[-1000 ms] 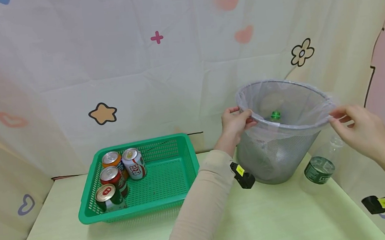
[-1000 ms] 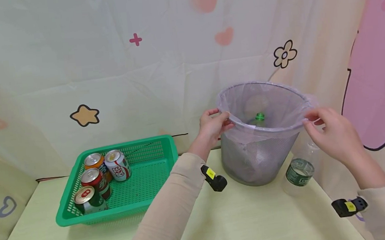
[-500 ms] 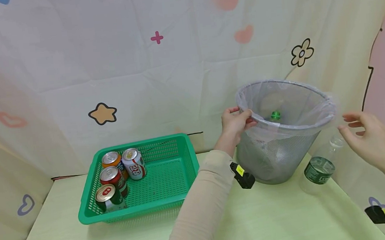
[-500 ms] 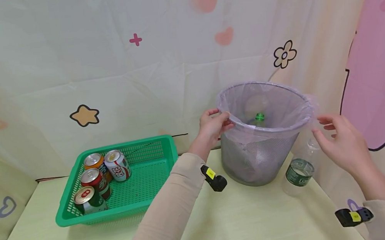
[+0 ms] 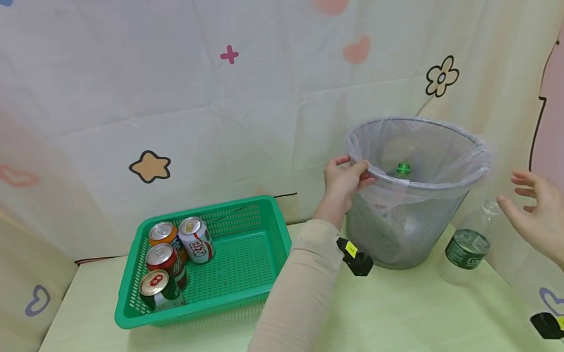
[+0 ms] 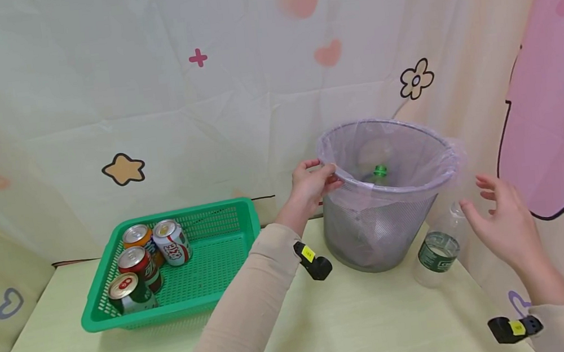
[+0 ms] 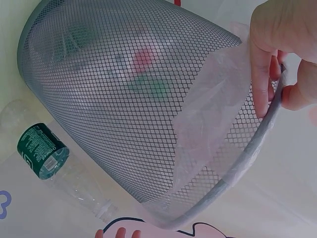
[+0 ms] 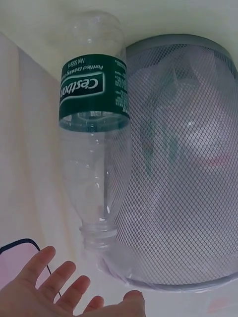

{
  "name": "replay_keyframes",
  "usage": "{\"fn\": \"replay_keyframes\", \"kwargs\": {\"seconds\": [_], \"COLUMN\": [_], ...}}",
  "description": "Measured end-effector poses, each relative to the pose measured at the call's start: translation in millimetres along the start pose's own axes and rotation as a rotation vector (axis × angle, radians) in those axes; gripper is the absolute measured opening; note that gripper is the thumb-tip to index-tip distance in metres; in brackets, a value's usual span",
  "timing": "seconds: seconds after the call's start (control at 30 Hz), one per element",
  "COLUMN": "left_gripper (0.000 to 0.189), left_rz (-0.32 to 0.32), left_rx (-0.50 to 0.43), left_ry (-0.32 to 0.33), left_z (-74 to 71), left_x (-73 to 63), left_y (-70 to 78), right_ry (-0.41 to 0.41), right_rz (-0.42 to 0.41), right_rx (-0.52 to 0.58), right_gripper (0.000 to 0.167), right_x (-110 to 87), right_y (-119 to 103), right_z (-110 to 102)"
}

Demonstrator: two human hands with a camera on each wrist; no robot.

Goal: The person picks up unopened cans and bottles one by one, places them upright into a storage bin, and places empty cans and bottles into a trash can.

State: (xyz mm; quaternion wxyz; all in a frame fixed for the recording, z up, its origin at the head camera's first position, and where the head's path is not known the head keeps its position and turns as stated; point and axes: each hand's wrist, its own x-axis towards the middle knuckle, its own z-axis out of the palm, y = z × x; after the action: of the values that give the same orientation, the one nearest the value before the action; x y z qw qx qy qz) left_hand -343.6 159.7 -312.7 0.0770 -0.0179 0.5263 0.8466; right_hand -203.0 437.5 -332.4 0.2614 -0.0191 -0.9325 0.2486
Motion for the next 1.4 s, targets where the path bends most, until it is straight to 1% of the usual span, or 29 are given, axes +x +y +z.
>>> {"fn": "replay_keyframes", "kwargs": {"seconds": [0.2, 0.37, 0.67, 0.9, 1.1, 1.4], "left_gripper": [0.033, 0.034, 0.033, 0.034, 0.034, 0.034], "left_rz": [-0.003, -0.005, -0.012, -0.015, -0.022, -0.021], "left_rx": [-0.008, -0.011, -0.01, -0.007, -0.002, -0.01], "left_ry": [0.002, 0.006, 0.008, -0.003, 0.002, 0.006], "left_z": [0.4, 1.1, 1.0, -0.3, 0.2, 1.2], "left_x": [0.9, 1.4, 2.1, 2.5, 3.2, 4.2], "left_y": [0.3, 0.3, 1.2, 2.7, 3.2, 3.9], "right_ry": [-0.025, -0.044, -0.087, -0.105, -0.13, -0.129], "right_rz": [0.026, 0.047, 0.064, 0.1, 0.13, 0.144], "right_rx": [0.046, 0.061, 0.122, 0.146, 0.187, 0.207], "right_gripper": [0.065, 0.072, 0.077, 0.079, 0.081, 0.082], "right_x": [-4.1, -7.6, -14.8, -21.6, -27.8, -32.9], "right_y": [7, 14, 24, 27, 33, 38], "right_z": [4, 8, 18, 26, 35, 45]}}
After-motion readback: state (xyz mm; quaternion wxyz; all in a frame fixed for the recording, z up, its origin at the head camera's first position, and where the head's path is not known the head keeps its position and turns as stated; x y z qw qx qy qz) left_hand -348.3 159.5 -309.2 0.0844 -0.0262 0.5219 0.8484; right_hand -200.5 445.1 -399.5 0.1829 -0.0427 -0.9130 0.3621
